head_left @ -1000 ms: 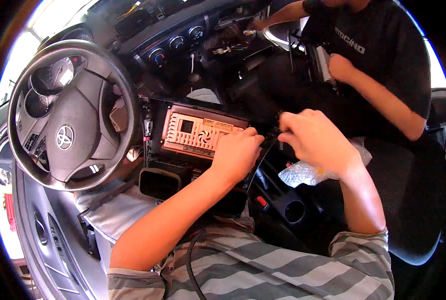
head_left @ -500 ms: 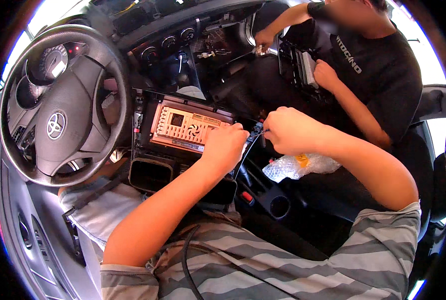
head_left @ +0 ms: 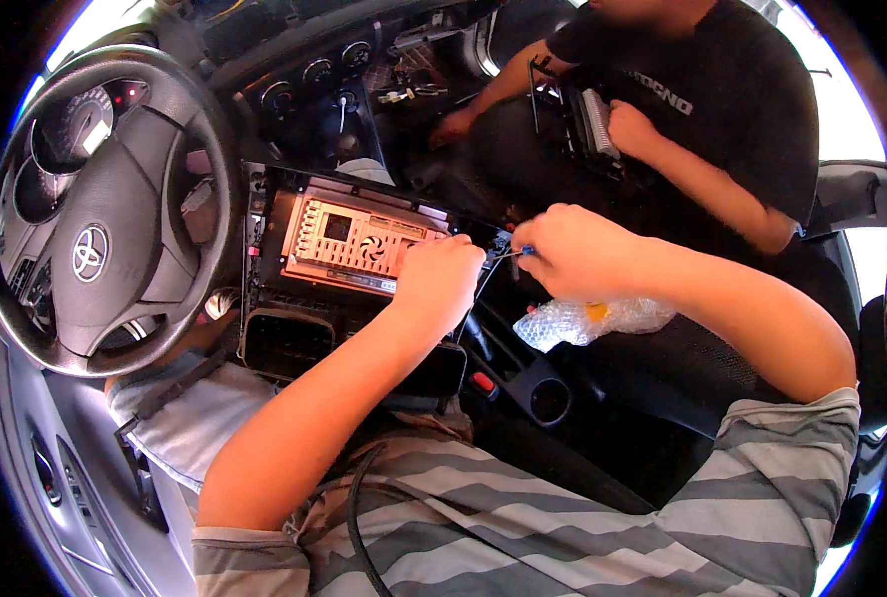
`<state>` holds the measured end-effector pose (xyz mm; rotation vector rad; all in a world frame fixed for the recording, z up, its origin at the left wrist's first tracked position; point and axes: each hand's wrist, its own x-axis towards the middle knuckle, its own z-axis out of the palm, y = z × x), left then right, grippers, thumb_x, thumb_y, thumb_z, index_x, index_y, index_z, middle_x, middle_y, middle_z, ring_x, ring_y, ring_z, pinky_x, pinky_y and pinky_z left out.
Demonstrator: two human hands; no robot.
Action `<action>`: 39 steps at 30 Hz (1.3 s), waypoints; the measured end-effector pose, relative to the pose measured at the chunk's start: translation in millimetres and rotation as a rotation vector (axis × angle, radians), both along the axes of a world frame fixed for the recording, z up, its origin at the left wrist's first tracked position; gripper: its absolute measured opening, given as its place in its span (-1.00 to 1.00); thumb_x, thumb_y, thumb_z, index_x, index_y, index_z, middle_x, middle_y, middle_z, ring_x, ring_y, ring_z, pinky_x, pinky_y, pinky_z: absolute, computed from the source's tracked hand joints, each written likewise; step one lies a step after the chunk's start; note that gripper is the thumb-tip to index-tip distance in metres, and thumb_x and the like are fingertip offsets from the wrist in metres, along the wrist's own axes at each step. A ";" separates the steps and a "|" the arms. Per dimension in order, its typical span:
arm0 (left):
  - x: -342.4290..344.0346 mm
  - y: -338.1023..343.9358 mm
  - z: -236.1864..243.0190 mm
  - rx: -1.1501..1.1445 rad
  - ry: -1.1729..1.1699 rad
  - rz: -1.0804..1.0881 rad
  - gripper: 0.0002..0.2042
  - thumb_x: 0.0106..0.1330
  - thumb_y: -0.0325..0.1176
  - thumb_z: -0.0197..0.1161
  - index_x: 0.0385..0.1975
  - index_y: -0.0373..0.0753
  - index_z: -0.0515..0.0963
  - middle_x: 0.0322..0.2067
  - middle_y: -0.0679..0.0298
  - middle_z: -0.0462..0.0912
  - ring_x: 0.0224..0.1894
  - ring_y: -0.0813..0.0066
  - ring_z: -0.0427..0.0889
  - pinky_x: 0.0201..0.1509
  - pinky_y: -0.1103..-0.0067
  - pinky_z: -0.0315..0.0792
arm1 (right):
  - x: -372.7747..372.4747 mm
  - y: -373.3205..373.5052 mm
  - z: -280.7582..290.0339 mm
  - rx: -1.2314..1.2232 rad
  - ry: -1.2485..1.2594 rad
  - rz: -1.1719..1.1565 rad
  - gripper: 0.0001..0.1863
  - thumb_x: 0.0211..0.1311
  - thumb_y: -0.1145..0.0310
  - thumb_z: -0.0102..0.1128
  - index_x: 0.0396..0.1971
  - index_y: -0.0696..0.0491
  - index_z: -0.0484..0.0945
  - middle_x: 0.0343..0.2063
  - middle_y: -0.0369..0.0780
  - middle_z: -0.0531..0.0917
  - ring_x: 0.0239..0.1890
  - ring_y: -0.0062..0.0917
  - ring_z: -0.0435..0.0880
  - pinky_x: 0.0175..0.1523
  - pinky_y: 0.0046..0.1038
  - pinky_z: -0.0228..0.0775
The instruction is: The person works on the internal wiring of a car stereo head unit and assembles the front panel housing using a screwdriver.
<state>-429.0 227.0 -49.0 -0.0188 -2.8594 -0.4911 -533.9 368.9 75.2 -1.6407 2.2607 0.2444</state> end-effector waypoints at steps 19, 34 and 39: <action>-0.5 1.3 6.5 0.009 -0.125 0.020 -0.84 0.00 -0.44 0.27 -0.38 -0.18 0.67 -0.47 0.07 0.66 -0.37 0.08 0.67 -0.25 0.26 0.52 | 3.4 -19.5 -5.6 0.342 0.176 0.303 -0.65 -0.13 0.37 0.28 -0.27 0.19 0.58 -0.45 -0.01 0.68 -0.34 -0.11 0.70 -0.22 -0.18 0.56; 1.3 -4.2 5.2 0.060 0.007 -0.012 -0.86 0.09 -0.35 0.28 -0.36 -0.18 0.65 -0.41 0.15 0.66 -0.34 0.13 0.66 -0.26 0.30 0.53 | -4.0 -22.2 -9.2 0.131 -0.015 -0.029 -0.76 0.05 0.27 0.08 -0.54 0.07 0.67 -0.55 -0.09 0.68 -0.40 -0.19 0.71 -0.31 -0.18 0.56; 0.9 -9.2 6.1 0.171 0.049 -0.035 -0.80 0.12 -0.31 0.32 -0.26 -0.16 0.66 -0.32 0.23 0.66 -0.28 0.13 0.65 -0.20 0.31 0.53 | -12.1 -37.0 -1.3 0.316 -0.391 -0.430 -0.80 0.03 0.30 0.12 -0.56 0.06 0.68 -0.54 -0.11 0.69 -0.40 -0.22 0.72 -0.30 -0.22 0.57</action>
